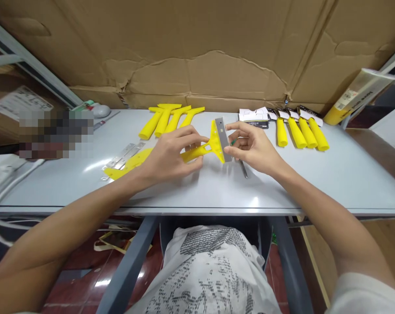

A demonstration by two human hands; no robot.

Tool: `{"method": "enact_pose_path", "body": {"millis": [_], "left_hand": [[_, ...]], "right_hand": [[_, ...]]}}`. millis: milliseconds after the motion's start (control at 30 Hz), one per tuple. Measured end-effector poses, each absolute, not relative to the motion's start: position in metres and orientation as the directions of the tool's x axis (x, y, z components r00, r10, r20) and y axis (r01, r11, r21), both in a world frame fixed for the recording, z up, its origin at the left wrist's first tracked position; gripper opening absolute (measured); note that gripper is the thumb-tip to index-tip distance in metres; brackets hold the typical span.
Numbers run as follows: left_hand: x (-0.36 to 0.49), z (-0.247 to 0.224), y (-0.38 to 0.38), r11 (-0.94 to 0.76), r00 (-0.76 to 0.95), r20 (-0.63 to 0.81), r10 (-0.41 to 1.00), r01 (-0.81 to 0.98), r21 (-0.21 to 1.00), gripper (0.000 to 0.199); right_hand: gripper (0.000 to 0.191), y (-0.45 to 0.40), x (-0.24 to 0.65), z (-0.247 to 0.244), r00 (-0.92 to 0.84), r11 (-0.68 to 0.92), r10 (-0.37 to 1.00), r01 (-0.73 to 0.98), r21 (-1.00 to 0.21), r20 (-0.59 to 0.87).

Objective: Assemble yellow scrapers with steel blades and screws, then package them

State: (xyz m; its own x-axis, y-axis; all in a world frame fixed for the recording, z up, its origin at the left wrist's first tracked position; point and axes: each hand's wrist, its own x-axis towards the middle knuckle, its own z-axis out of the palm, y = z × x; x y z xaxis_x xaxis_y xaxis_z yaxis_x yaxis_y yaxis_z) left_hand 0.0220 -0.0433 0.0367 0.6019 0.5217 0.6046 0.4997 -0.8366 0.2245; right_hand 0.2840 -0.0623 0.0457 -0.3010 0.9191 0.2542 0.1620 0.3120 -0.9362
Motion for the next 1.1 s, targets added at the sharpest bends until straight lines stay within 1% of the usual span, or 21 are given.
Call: {"method": "enact_pose_path", "body": {"millis": [100,233,300,400,467,533,633,700,733,867,933,1033,1100], "left_hand": [[0.022,0.036,-0.044,-0.832,0.611,0.609,0.507,0.53,0.161,0.034],[0.022,0.034,-0.046,-0.839,0.652,0.626,0.429,0.544,0.009,0.036],[0.022,0.034,-0.047,-0.838,0.679,0.612,0.405,0.544,-0.049,0.044],[0.021,0.034,-0.047,-0.836,0.738,0.566,0.368,0.529,-0.146,0.061],[0.019,0.033,-0.046,-0.834,0.778,0.538,0.325,0.504,-0.226,0.068],[0.018,0.032,-0.045,-0.831,0.803,0.515,0.299,0.484,-0.272,0.07],[0.017,0.031,-0.044,-0.833,0.821,0.482,0.307,0.477,-0.282,0.068],[0.018,0.03,-0.044,-0.835,0.822,0.475,0.315,0.478,-0.273,0.063],[0.018,0.029,-0.044,-0.835,0.822,0.472,0.318,0.479,-0.272,0.06],[0.019,0.028,-0.046,-0.834,0.827,0.458,0.325,0.479,-0.273,0.049],[0.02,0.029,-0.048,-0.839,0.833,0.425,0.354,0.484,-0.248,0.046],[0.021,0.032,-0.051,-0.851,0.857,0.307,0.414,0.484,-0.205,0.042],[0.022,0.034,-0.052,-0.856,0.872,0.219,0.438,0.479,-0.193,0.04]], "right_hand": [[0.044,-0.062,0.282,0.042,-0.31,0.318,0.919,0.212,-0.924,0.244],[0.041,-0.062,0.282,0.042,-0.325,0.311,0.921,0.277,-0.909,0.216],[0.033,-0.062,0.283,0.043,-0.355,0.332,0.911,0.324,-0.886,0.211],[0.016,-0.062,0.283,0.041,-0.427,0.395,0.875,0.352,-0.849,0.23],[0.015,-0.062,0.282,0.04,-0.448,0.384,0.868,0.332,-0.862,0.214],[0.022,-0.064,0.28,0.039,-0.446,0.328,0.878,0.294,-0.898,0.175],[0.048,-0.066,0.277,0.04,-0.416,0.252,0.898,0.216,-0.943,0.145],[0.066,-0.068,0.277,0.04,-0.398,0.23,0.907,0.196,-0.953,0.137],[0.07,-0.068,0.277,0.04,-0.398,0.228,0.908,0.2,-0.953,0.134],[0.076,-0.067,0.278,0.038,-0.397,0.253,0.907,0.25,-0.935,0.139],[0.073,-0.064,0.28,0.037,-0.343,0.301,0.921,0.331,-0.894,0.183],[0.053,-0.061,0.286,0.04,-0.222,0.396,0.918,0.493,-0.775,0.328],[0.04,-0.059,0.29,0.043,-0.163,0.422,0.9,0.559,-0.714,0.404]]}}
